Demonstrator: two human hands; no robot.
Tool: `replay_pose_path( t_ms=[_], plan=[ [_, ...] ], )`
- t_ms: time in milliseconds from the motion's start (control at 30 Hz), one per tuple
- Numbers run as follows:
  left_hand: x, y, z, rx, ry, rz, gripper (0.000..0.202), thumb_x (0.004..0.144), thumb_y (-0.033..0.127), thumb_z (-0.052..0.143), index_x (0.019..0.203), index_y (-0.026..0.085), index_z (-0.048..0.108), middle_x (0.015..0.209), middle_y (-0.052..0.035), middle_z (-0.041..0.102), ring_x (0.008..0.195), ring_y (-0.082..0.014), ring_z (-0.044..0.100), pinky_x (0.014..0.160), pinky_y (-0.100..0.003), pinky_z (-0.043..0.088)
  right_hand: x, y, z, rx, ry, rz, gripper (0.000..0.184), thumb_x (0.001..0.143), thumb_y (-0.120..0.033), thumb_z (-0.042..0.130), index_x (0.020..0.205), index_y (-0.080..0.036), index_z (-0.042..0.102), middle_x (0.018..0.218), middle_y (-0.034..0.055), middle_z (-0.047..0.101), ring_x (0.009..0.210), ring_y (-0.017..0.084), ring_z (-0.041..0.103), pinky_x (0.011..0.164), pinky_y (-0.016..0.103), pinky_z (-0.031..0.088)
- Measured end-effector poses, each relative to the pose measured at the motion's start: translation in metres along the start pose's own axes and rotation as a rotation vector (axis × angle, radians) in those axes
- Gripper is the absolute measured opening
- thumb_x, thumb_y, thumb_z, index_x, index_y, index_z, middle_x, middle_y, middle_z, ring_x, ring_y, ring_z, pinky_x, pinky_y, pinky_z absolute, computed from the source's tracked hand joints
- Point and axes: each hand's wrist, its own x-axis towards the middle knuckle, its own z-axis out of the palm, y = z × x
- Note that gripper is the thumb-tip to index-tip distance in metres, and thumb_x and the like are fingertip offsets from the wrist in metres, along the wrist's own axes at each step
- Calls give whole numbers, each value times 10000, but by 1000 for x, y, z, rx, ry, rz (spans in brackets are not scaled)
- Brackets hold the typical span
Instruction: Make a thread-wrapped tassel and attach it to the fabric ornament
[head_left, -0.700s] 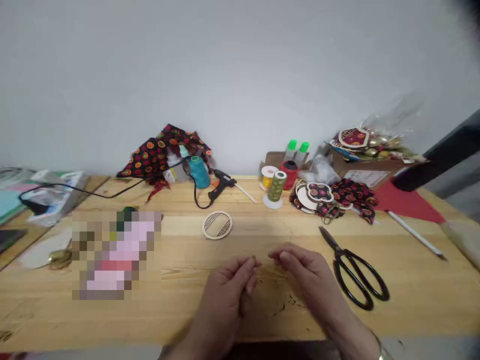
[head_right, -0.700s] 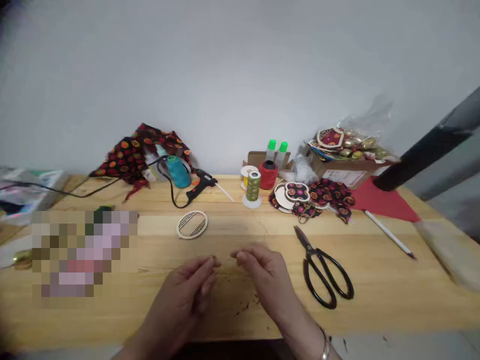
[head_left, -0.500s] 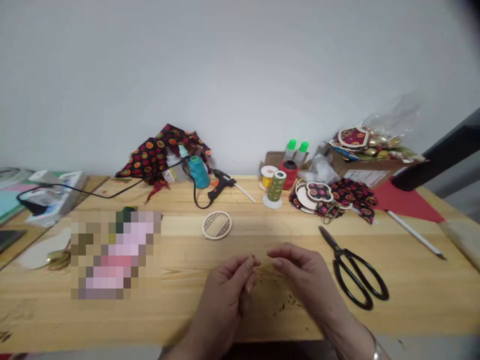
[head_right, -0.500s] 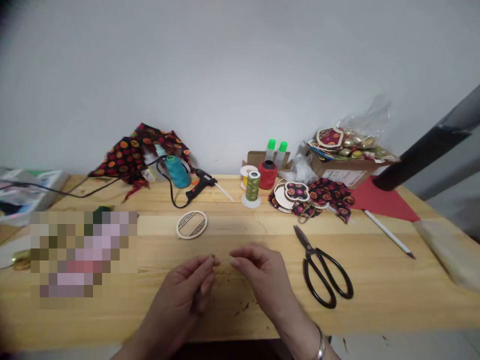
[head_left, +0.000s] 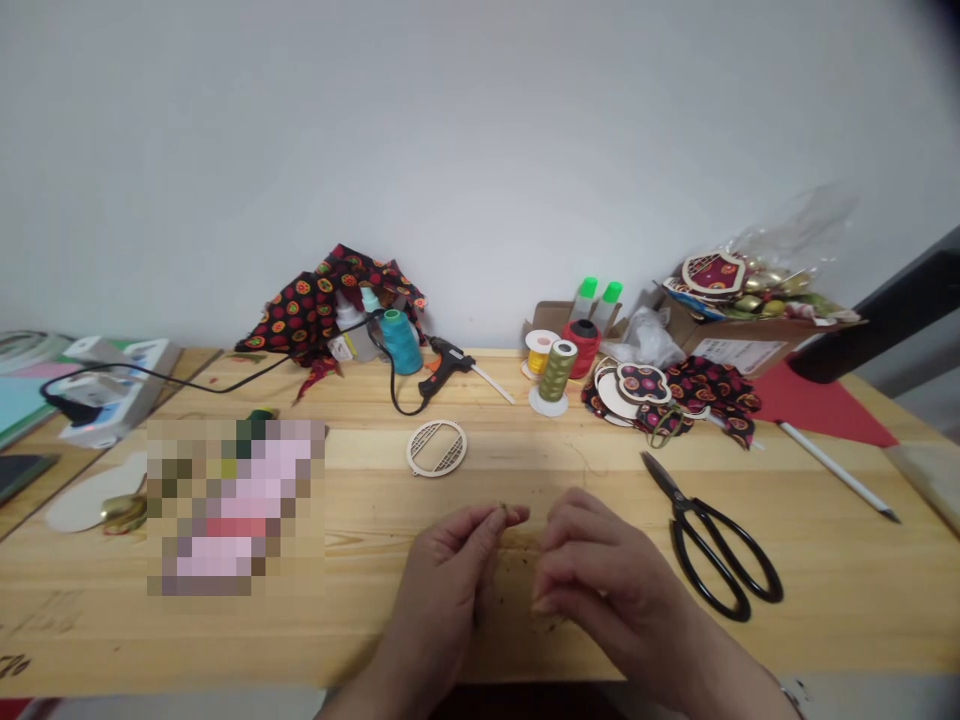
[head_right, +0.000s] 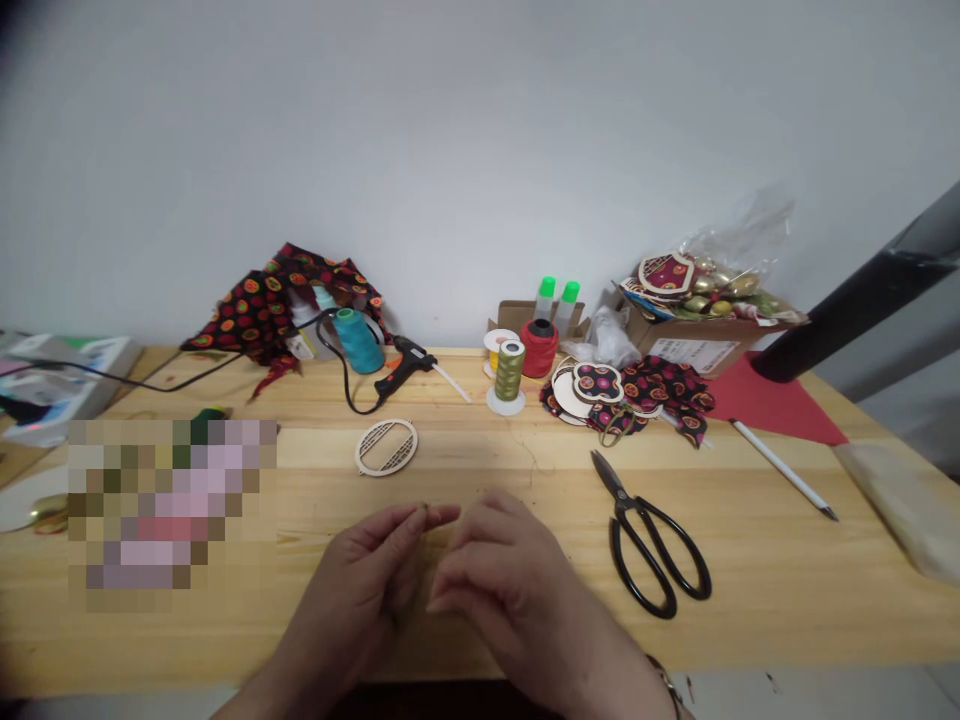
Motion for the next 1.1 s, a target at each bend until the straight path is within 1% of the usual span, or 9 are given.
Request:
replay_pose_path(
  t_ms=[67, 200, 400, 567, 767, 900, 967, 1033, 1100],
  plan=[
    [-1, 2, 2, -18, -33, -17, 270, 753, 410, 641, 775, 148, 702, 418, 90, 304, 397, -47, 213, 386, -199, 152, 1, -1, 0, -30, -11, -35, 141, 841, -112, 566, 720, -176, 601, 744, 10, 577, 821, 149, 498, 733, 276, 410],
    [-4, 1, 4, -48, -91, -51, 280, 753, 409, 639, 630, 158, 638, 416, 93, 270, 401, -53, 177, 385, -209, 130, 6, 7, 6, -93, 157, 9, 140, 835, -103, 567, 717, -170, 603, 708, 15, 563, 751, 150, 480, 670, 281, 405],
    [-6, 0, 3, -5, -104, -42, 275, 767, 400, 626, 695, 142, 690, 421, 85, 283, 411, -58, 182, 398, -220, 131, 11, 13, 8, -108, 229, 49, 152, 808, -90, 596, 678, -169, 601, 685, 8, 559, 722, 148, 487, 646, 275, 396],
    [-6, -1, 2, 39, -116, -37, 292, 778, 409, 609, 698, 139, 690, 427, 77, 305, 413, -59, 197, 406, -227, 125, 10, 13, 10, -91, 241, 78, 196, 801, -78, 594, 630, -175, 583, 673, -2, 559, 716, 140, 500, 654, 269, 398],
    [-6, -4, 2, 36, -109, -42, 322, 772, 415, 611, 589, 153, 576, 454, 71, 352, 405, -53, 222, 404, -221, 135, 10, 14, 11, -62, 252, 138, 153, 794, -114, 597, 653, -175, 596, 686, 6, 563, 724, 149, 522, 653, 272, 411],
    [-7, -3, 3, 36, -117, -51, 328, 778, 405, 605, 576, 163, 516, 470, 77, 339, 404, -52, 227, 397, -210, 156, 8, 14, 12, 40, 255, 243, 135, 798, -159, 586, 672, -187, 624, 695, 2, 587, 711, 147, 549, 658, 272, 430],
    [-7, -3, 4, 34, -111, -49, 322, 785, 398, 598, 580, 163, 515, 485, 73, 361, 402, -51, 239, 396, -206, 167, 8, 16, 13, 154, 258, 333, 102, 809, -196, 568, 771, -198, 663, 751, 11, 628, 739, 151, 573, 678, 276, 447],
    [-6, -3, 4, 32, -111, -45, 318, 790, 391, 592, 581, 164, 517, 483, 74, 364, 397, -49, 245, 396, -203, 173, 7, 18, 12, 304, 235, 442, 139, 794, -235, 581, 882, -205, 685, 807, 20, 661, 767, 159, 590, 691, 283, 463],
    [-6, -3, 5, 29, -119, -44, 312, 791, 384, 591, 582, 164, 520, 479, 75, 362, 395, -49, 242, 395, -202, 173, 7, 22, 12, 435, 186, 529, 189, 751, -260, 631, 919, -213, 703, 795, 15, 671, 752, 159, 594, 683, 283, 467]
  ],
)
